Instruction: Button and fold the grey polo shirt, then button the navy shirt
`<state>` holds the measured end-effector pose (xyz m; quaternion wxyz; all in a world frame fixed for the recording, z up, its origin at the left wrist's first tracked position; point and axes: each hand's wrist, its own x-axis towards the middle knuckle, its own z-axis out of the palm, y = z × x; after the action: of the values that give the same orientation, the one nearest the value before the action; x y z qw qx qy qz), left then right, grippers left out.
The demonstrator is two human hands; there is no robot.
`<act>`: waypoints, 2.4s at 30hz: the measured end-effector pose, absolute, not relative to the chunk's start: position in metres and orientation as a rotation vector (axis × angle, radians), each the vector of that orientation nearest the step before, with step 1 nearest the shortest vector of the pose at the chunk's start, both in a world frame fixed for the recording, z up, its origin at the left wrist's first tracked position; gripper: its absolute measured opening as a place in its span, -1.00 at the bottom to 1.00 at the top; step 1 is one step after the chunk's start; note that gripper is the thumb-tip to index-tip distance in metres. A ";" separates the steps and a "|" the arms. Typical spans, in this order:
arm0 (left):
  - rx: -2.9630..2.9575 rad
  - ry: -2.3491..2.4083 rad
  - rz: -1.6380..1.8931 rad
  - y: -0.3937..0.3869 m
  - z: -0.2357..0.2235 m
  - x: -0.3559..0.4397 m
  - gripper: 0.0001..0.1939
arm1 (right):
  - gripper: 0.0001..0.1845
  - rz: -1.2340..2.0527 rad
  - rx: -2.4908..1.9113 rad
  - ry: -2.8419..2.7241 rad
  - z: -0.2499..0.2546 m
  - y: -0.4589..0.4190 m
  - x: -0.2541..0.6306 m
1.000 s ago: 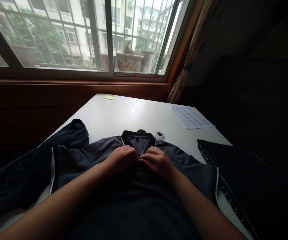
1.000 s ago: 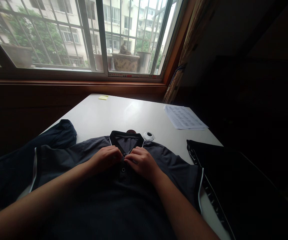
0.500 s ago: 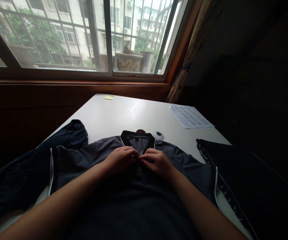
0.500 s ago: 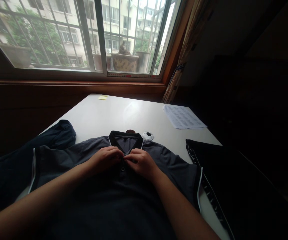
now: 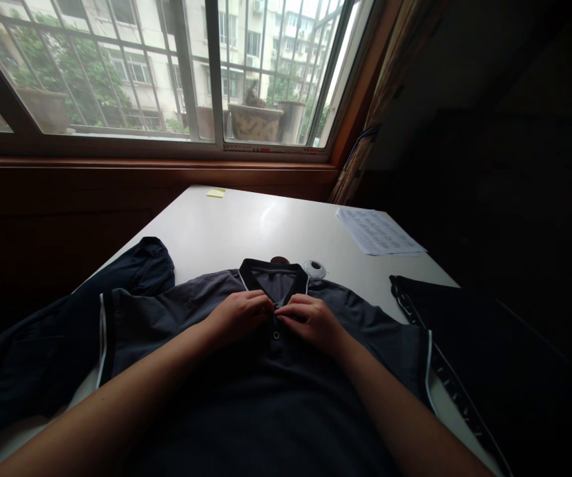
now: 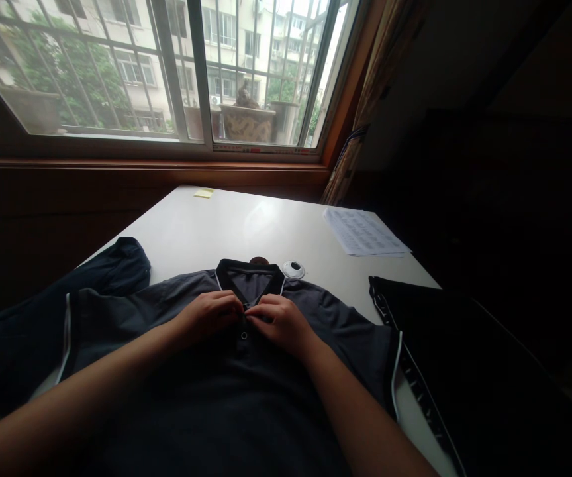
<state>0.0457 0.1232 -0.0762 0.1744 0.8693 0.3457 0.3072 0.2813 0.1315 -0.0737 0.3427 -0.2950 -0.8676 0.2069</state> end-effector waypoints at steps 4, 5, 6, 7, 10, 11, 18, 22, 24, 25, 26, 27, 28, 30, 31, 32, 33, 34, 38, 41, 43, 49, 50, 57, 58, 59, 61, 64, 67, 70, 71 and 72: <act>2.465 0.975 0.864 0.123 -0.075 0.046 -0.91 | -0.87 0.543 -0.774 -2.264 -0.075 0.133 0.282; 2.467 0.973 0.861 0.123 -0.075 0.045 -0.91 | -0.87 0.548 -0.772 -2.264 -0.075 0.133 0.282; 2.469 0.971 0.860 0.123 -0.075 0.045 -0.91 | -0.86 0.554 -0.769 -2.263 -0.076 0.133 0.283; 2.469 0.968 0.860 0.123 -0.075 0.045 -0.91 | -0.86 0.558 -0.765 -2.262 -0.076 0.133 0.283; 2.466 0.958 0.863 0.123 -0.075 0.045 -0.90 | -0.85 0.562 -0.762 -2.257 -0.075 0.133 0.283; 2.466 0.953 0.865 0.123 -0.075 0.045 -0.89 | -0.85 0.562 -0.763 -2.256 -0.075 0.133 0.283; 2.510 0.935 0.873 0.123 -0.076 0.044 -0.87 | -0.86 0.622 -0.780 -2.240 -0.071 0.132 0.281; 2.534 0.932 0.882 0.124 -0.077 0.042 -0.84 | -0.84 0.636 -0.774 -2.231 -0.070 0.132 0.281; 2.535 0.932 0.879 0.124 -0.078 0.042 -0.83 | -0.83 0.641 -0.776 -2.231 -0.071 0.132 0.282; 2.534 0.931 0.877 0.124 -0.078 0.042 -0.83 | -0.83 0.643 -0.778 -2.232 -0.071 0.132 0.282; 2.533 0.927 0.877 0.124 -0.079 0.042 -0.84 | -0.83 0.644 -0.779 -2.233 -0.071 0.132 0.282; 2.531 0.922 0.876 0.124 -0.079 0.042 -0.84 | -0.83 0.645 -0.780 -2.235 -0.071 0.132 0.282; 2.528 0.917 0.876 0.124 -0.079 0.041 -0.85 | -0.83 0.646 -0.781 -2.237 -0.071 0.132 0.282; 2.524 0.908 0.877 0.124 -0.078 0.041 -0.86 | -0.84 0.640 -0.786 -2.238 -0.071 0.132 0.282; 2.524 0.903 0.877 0.124 -0.078 0.041 -0.86 | -0.84 0.633 -0.791 -2.237 -0.071 0.131 0.282; 2.525 0.898 0.877 0.124 -0.078 0.041 -0.86 | -0.85 0.624 -0.799 -2.237 -0.071 0.131 0.282; 2.527 0.891 0.878 0.124 -0.077 0.041 -0.86 | -0.85 0.612 -0.806 -2.236 -0.071 0.131 0.282; 2.530 0.885 0.880 0.124 -0.077 0.041 -0.86 | -0.85 0.599 -0.813 -2.236 -0.071 0.131 0.282; 2.549 0.878 0.899 0.125 -0.077 0.041 -0.85 | -0.85 0.548 -0.829 -2.227 -0.073 0.131 0.282; 2.556 0.872 0.904 0.125 -0.077 0.040 -0.84 | -0.85 0.542 -0.825 -2.223 -0.073 0.131 0.282; 2.550 0.868 0.903 0.124 -0.077 0.040 -0.84 | -0.86 0.549 -0.819 -2.229 -0.072 0.131 0.282; 2.556 0.850 0.911 0.125 -0.079 0.040 -0.86 | -0.84 0.573 -0.809 -2.245 -0.071 0.132 0.283; 2.558 0.843 0.919 0.125 -0.079 0.040 -0.86 | -0.84 0.577 -0.811 -2.246 -0.071 0.132 0.283; 2.566 0.817 0.933 0.124 -0.078 0.040 -0.85 | -0.85 0.624 -0.815 -2.251 -0.072 0.133 0.284; 2.569 0.810 0.937 0.124 -0.078 0.040 -0.85 | -0.85 0.630 -0.818 -2.248 -0.073 0.134 0.284; 2.571 0.803 0.942 0.124 -0.078 0.040 -0.85 | -0.85 0.637 -0.820 -2.246 -0.073 0.134 0.284; 2.577 0.790 0.949 0.124 -0.077 0.041 -0.86 | -0.85 0.657 -0.828 -2.237 -0.073 0.134 0.283; 2.587 0.784 0.949 0.124 -0.077 0.041 -0.86 | -0.86 0.682 -0.851 -2.231 -0.072 0.134 0.283; 2.587 0.787 0.938 0.124 -0.078 0.040 -0.86 | -0.86 0.709 -0.871 -2.227 -0.072 0.134 0.282; 2.595 0.792 0.925 0.124 -0.077 0.040 -0.84 | -0.87 0.751 -0.886 -2.213 -0.072 0.134 0.281; 2.602 0.795 0.920 0.124 -0.077 0.039 -0.84 | -0.88 0.765 -0.893 -2.207 -0.072 0.133 0.281; 2.613 0.797 0.918 0.124 -0.076 0.039 -0.84 | -0.89 0.780 -0.901 -2.202 -0.071 0.133 0.281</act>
<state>0.0393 0.1242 -0.0765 0.1293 0.8990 0.2743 0.3160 0.2806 0.1333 -0.0714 0.3136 -0.3416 -0.8352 0.2958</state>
